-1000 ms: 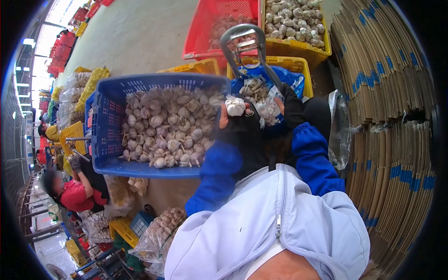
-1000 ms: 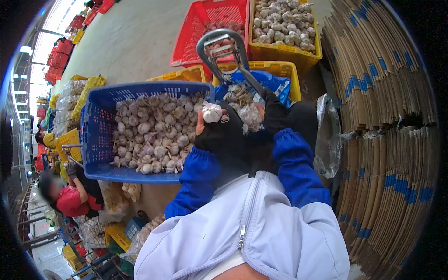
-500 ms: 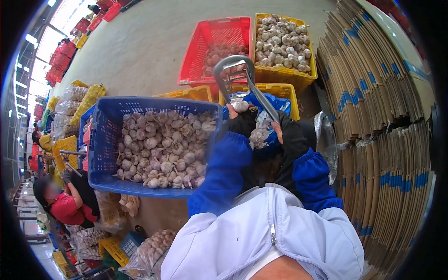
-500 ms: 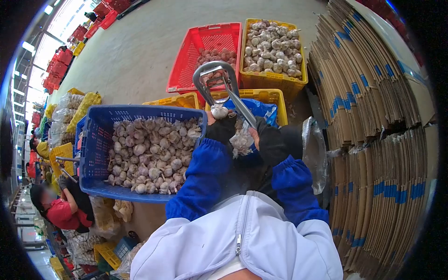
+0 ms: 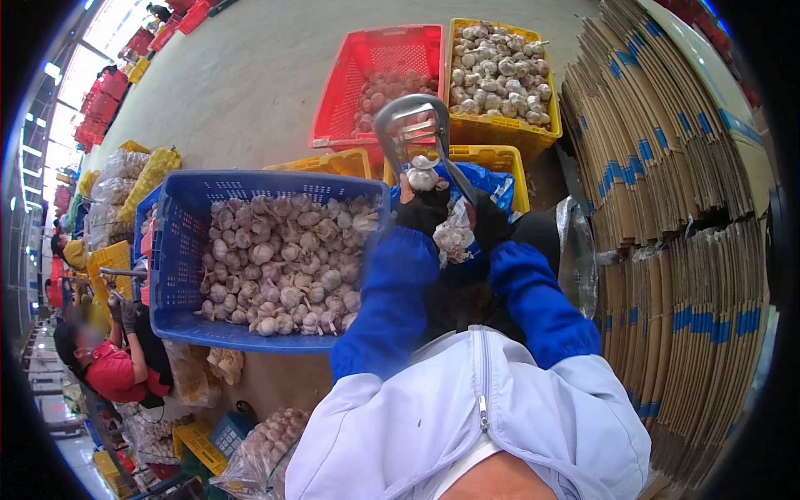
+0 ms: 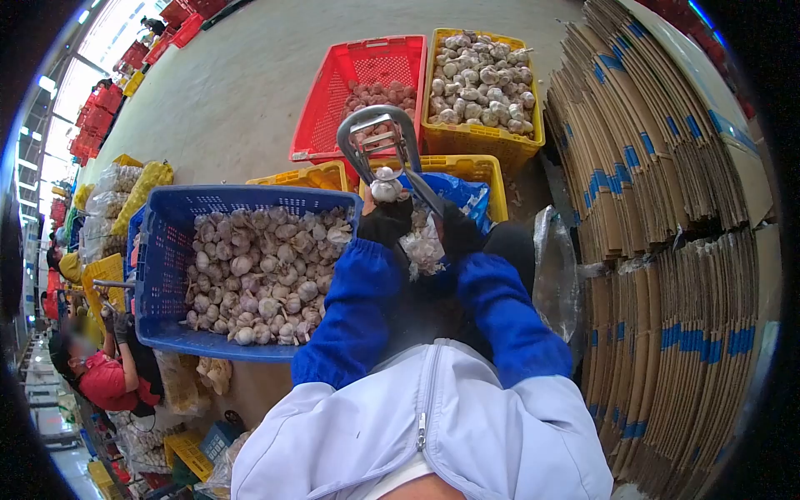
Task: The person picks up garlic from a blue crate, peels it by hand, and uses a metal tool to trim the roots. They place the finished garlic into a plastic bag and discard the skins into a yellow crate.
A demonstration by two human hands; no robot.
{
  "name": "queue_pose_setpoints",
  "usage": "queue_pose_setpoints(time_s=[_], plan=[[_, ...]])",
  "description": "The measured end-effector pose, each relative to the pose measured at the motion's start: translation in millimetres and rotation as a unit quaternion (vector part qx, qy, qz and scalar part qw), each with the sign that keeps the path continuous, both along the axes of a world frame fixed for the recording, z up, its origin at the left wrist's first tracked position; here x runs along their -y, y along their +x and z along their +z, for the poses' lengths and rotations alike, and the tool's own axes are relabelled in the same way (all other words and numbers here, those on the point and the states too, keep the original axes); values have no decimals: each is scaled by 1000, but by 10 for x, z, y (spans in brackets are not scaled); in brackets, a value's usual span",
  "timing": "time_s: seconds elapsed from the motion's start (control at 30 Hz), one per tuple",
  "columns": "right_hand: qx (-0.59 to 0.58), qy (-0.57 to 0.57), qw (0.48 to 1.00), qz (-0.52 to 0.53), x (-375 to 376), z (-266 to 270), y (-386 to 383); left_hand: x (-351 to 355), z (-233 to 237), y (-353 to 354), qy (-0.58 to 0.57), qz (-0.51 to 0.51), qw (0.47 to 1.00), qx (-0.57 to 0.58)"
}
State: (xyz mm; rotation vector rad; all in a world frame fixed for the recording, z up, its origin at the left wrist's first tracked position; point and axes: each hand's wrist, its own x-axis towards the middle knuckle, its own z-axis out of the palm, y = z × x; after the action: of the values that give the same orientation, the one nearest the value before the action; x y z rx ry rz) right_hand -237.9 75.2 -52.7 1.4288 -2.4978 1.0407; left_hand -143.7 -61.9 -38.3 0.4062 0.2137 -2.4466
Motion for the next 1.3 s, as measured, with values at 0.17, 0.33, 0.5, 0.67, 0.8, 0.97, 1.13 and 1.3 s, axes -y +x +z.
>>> queue_pose_setpoints(time_s=[0.17, 0.33, 0.5, 0.67, 0.8, 0.97, 1.13, 1.3], plan=[[2, -72, 997, 29, 130, -228, -95, 96, 4, 164, 45, -7, 992, -120], [80, -13, 997, 14, -123, 254, 40, -9, -184, 584, -286, -9, 951, 119], [162, 21, 986, 43, -307, 528, 66, 158, -364, 632, -525, 28, 829, 190], [219, 22, 974, 53, -412, 781, 100, 53, -141, 528, -503, 20, 817, 279], [205, 22, 977, 61, -447, 820, 75, -8, 55, 417, -570, 60, 776, 265], [157, 25, 986, 51, -443, 820, 90, -92, 82, 254, -483, 70, 854, 177], [143, 53, 987, 45, -440, 749, 96, -257, -272, 41, -230, 0, 973, 2], [97, 41, 994, 33, -446, 739, 112, -432, 159, 86, -256, 38, 966, -32]])
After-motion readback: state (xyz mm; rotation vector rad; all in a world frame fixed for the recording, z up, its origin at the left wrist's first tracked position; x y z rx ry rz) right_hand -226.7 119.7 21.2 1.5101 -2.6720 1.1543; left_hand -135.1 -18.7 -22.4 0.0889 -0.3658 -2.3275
